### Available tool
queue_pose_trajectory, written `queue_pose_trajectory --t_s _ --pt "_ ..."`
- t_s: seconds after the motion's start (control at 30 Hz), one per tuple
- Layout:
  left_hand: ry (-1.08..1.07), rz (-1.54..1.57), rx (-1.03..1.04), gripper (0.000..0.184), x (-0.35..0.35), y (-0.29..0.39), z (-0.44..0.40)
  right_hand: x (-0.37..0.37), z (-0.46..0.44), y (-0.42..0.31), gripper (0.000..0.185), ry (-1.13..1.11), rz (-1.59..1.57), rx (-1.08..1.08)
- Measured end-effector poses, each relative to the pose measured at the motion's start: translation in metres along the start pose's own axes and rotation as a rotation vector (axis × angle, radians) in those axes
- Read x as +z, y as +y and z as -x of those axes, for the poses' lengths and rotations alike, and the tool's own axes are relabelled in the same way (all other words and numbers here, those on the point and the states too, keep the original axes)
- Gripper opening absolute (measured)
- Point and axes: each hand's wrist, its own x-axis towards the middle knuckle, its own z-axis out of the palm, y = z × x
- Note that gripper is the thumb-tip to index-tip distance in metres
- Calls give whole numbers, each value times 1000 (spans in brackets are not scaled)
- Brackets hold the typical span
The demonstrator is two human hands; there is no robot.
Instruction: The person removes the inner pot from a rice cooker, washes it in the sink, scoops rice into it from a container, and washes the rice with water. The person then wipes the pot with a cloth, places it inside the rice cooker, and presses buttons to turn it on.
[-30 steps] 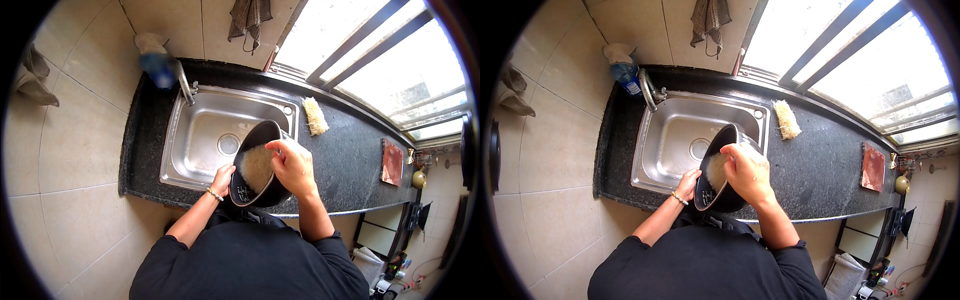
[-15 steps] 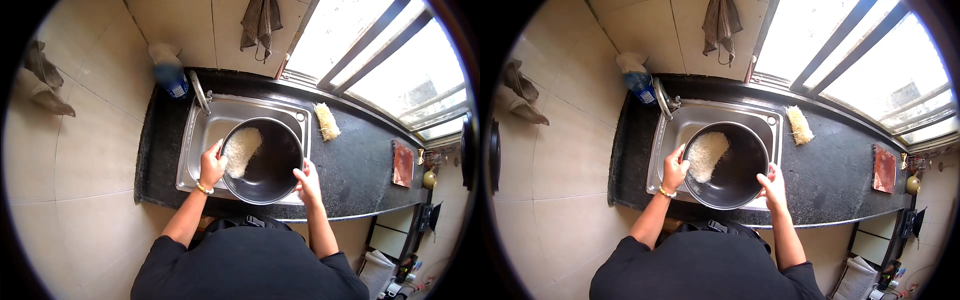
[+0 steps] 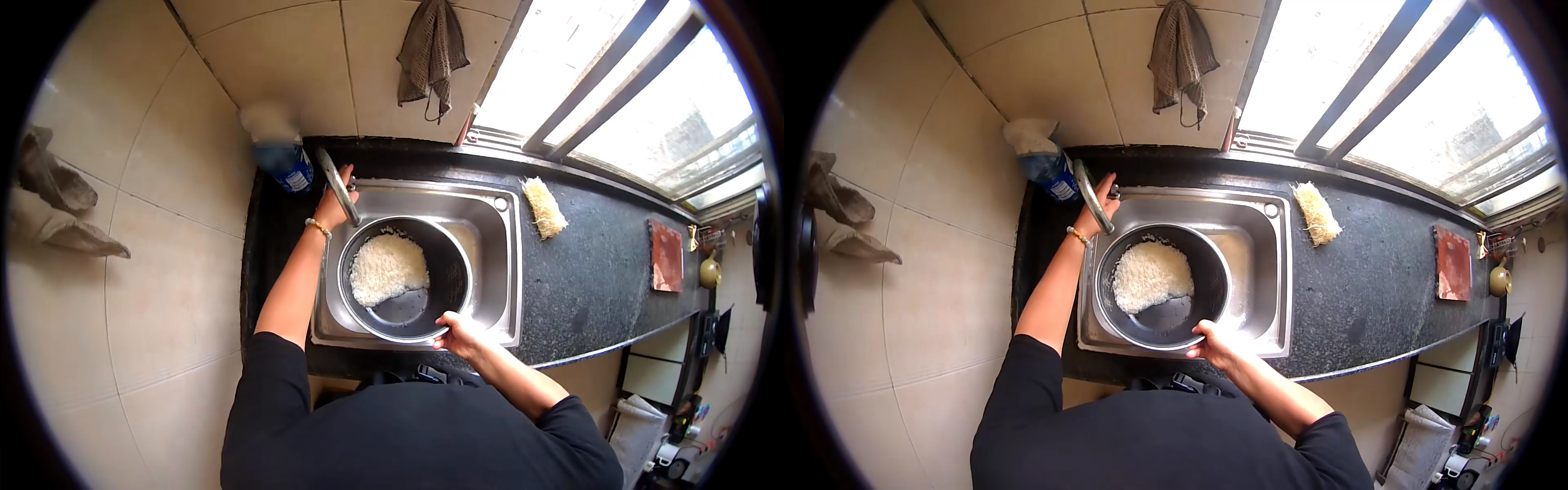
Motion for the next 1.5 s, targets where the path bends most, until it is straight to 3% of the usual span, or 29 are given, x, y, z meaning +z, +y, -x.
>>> queue_pose_trajectory --t_s 0.03,0.1,0.23,0.37,0.5,1.0,1.3,1.5 --pt "-10 -43 -11 44 3 -5 -3 3 1 1 21 -3 -15 2" --pt "-208 -27 -279 42 -17 23 3 7 5 4 21 -9 -44 10" --pt "-67 69 -124 29 -14 16 31 16 18 1 20 50 13 -8" --pt "-41 -88 -43 35 -9 3 49 12 18 1 20 16 9 28" --pt "-120 13 -145 37 -10 7 57 18 25 -1 18 58 -10 40" --pt "-83 117 -221 36 -2 -1 60 16 16 11 19 35 75 114" --pt "-138 -12 -341 34 -16 16 53 26 18 13 18 29 108 144" --pt "-105 -62 -196 34 -18 20 56 27 13 15 20 46 122 125"
